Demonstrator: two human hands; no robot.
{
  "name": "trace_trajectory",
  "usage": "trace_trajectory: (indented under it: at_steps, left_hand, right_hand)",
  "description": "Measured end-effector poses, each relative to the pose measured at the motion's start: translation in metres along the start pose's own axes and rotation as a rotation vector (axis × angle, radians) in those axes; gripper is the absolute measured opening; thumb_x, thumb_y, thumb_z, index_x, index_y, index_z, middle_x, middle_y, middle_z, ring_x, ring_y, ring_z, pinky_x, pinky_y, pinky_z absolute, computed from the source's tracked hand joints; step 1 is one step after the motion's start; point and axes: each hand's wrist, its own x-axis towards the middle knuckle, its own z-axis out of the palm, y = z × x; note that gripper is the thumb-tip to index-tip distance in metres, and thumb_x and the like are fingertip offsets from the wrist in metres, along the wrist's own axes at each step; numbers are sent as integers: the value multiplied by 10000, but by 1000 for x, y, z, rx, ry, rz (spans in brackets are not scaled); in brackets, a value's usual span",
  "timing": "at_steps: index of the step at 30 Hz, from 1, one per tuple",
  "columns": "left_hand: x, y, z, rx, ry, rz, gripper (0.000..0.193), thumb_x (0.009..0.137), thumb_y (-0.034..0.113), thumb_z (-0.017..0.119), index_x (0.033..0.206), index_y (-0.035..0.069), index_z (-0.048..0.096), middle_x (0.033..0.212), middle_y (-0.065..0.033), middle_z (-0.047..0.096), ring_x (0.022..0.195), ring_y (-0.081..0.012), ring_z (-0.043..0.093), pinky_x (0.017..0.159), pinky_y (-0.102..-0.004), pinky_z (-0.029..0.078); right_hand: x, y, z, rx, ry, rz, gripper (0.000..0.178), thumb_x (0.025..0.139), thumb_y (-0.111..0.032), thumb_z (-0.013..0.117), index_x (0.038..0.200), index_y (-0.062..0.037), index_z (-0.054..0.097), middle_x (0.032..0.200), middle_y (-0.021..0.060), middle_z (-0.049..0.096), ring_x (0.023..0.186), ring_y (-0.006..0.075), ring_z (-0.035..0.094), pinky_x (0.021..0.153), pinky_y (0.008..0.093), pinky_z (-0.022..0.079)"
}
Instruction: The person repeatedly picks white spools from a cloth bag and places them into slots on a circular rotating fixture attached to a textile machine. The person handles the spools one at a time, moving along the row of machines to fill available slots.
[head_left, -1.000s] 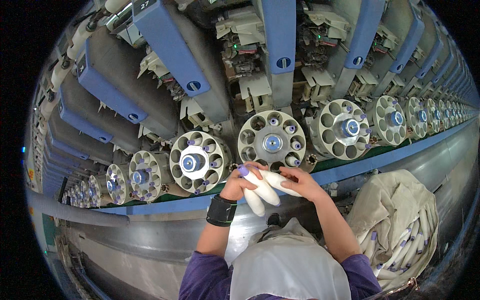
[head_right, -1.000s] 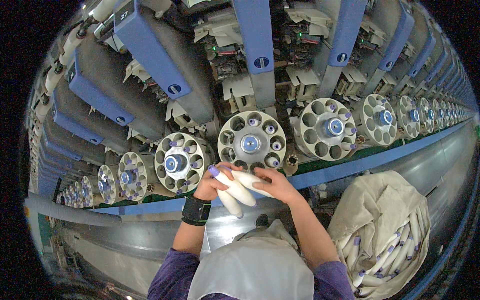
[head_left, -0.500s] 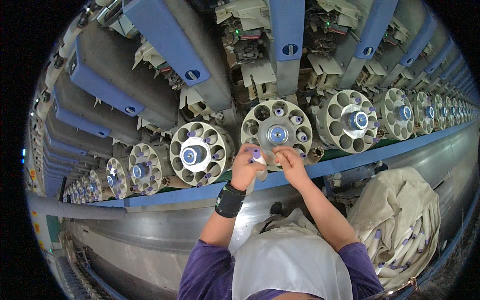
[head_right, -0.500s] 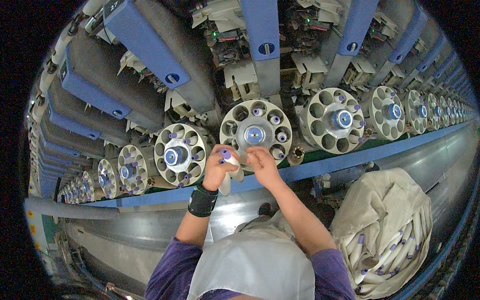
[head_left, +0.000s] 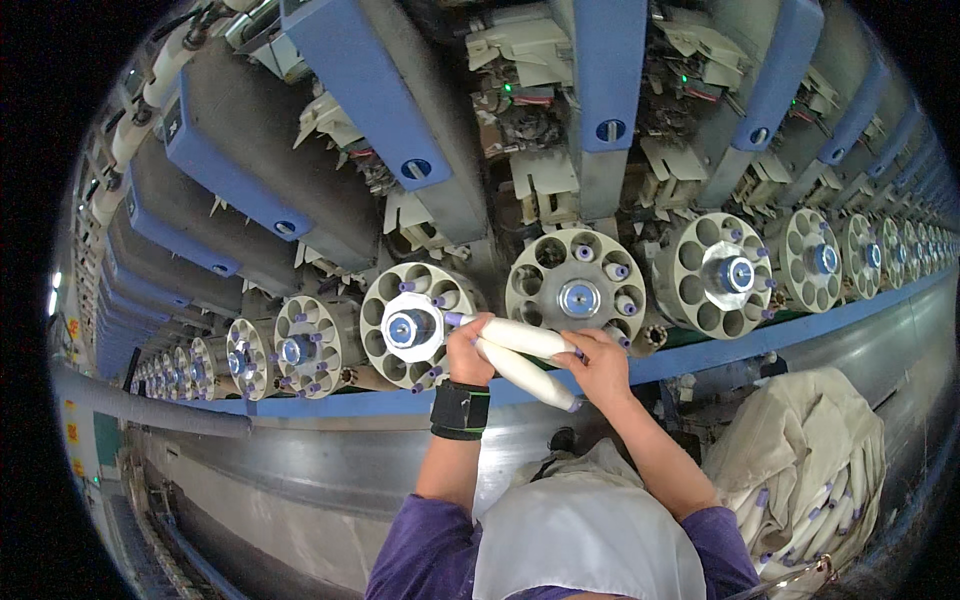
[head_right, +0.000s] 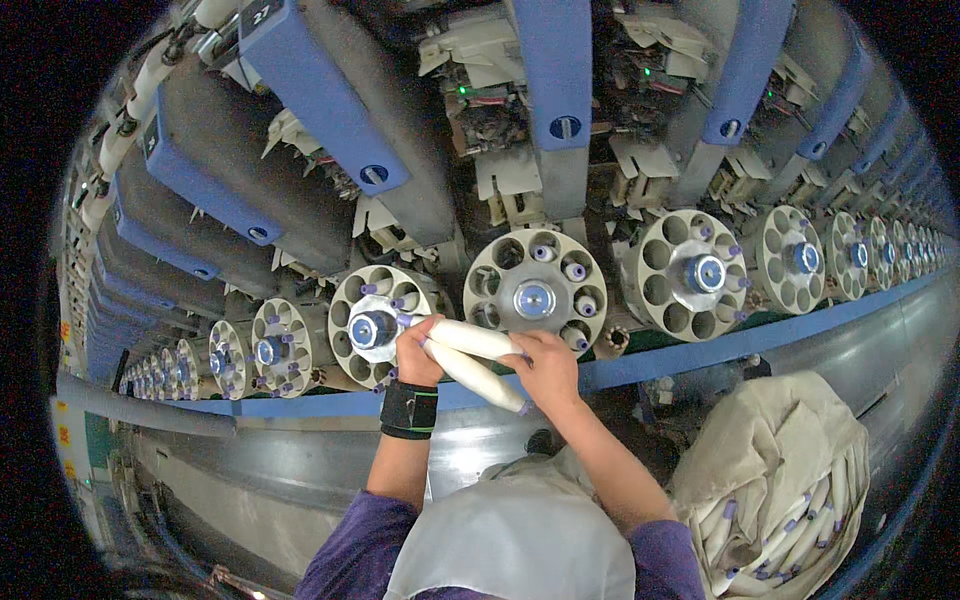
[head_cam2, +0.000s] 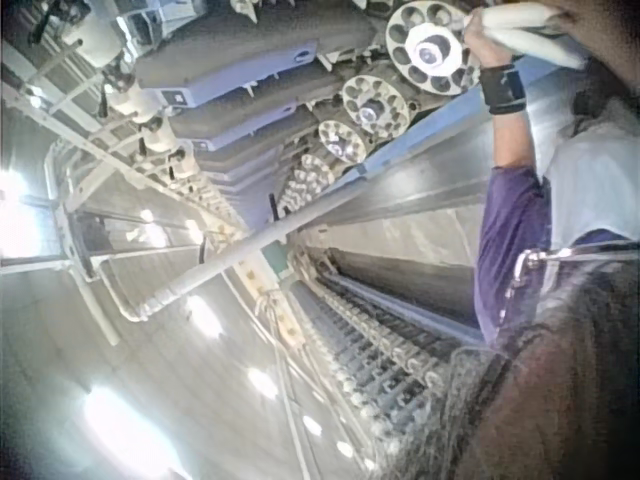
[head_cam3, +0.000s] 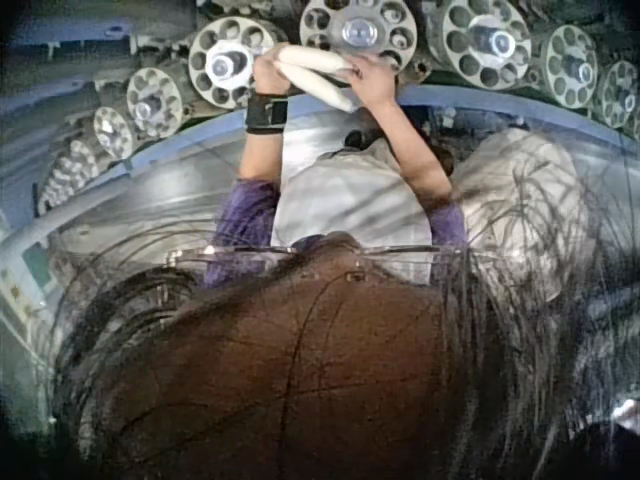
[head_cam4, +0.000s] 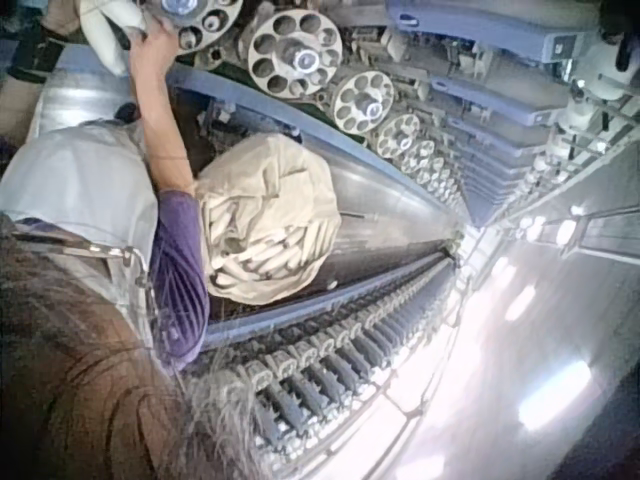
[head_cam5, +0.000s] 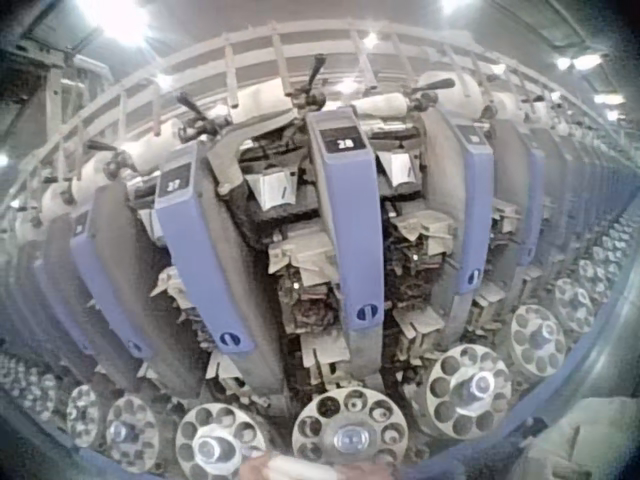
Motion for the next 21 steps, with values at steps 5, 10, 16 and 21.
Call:
trace_trajectory:
  at_steps: [5, 10, 16, 21]
  left_hand:
    - [-2, 6, -18, -196, -103, -22, 146, 804, 106, 500, 898, 4, 544, 908, -164, 602, 863, -325, 588, 825, -434, 464]
    - [-6, 8, -9, -25, -54, 286, 176, 767, 74, 531, 922, -8, 532, 964, -188, 607, 917, -338, 586, 860, -432, 454]
    - [-5, -12, 17, 392, 97, 755, 231, 692, -16, 545, 922, -32, 567, 1052, -179, 594, 984, -253, 563, 904, -377, 426]
    - [5, 8, -10, -127, 85, 462, 146, 769, 64, 580, 884, -27, 575, 979, -172, 601, 992, -293, 569, 925, -451, 420]
  right_hand:
    - [25, 6, 26, -114, 143, -375, 102, 716, -129, 666, 779, -49, 673, 759, 90, 629, 714, 257, 582, 688, 366, 455]
    - [58, 6, 45, 513, -164, 157, 138, 850, -138, 570, 809, -6, 582, 717, 67, 588, 610, 189, 539, 548, 309, 409]
    - [73, -3, 37, 1320, -284, 514, 187, 910, -184, 512, 928, -6, 566, 816, 58, 589, 712, 153, 553, 606, 268, 435]
    - [39, -1, 28, -136, -177, -385, 253, 685, -128, 698, 928, -72, 656, 886, 91, 610, 768, 268, 568, 708, 361, 454]
